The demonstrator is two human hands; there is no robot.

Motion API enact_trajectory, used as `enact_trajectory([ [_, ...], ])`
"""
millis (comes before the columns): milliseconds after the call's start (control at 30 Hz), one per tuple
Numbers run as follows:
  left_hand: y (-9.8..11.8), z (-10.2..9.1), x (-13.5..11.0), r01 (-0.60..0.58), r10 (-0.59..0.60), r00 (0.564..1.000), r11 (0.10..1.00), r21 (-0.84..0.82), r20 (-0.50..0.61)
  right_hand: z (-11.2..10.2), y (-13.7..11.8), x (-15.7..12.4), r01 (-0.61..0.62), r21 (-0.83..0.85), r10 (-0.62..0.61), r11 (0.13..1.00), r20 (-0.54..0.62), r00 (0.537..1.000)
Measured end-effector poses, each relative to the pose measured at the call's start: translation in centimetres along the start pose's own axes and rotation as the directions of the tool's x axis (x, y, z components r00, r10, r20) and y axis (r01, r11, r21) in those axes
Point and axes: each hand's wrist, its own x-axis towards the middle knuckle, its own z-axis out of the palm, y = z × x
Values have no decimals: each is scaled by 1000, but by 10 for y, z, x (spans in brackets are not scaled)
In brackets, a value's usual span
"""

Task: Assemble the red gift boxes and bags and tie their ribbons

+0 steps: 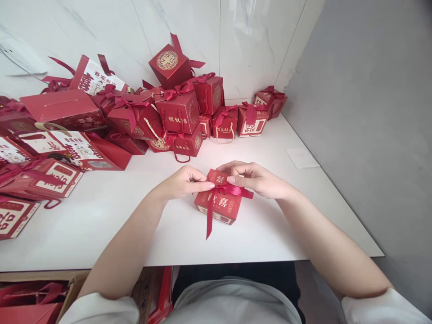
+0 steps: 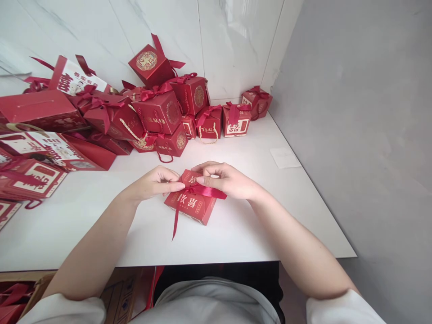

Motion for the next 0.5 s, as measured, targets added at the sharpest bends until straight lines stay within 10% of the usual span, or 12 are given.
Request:
enact_trajectory([
  [500, 3, -6, -4, 13, -20, 999, 992, 129, 49, -7, 2, 1, -52, -47, 53, 998, 17, 998],
])
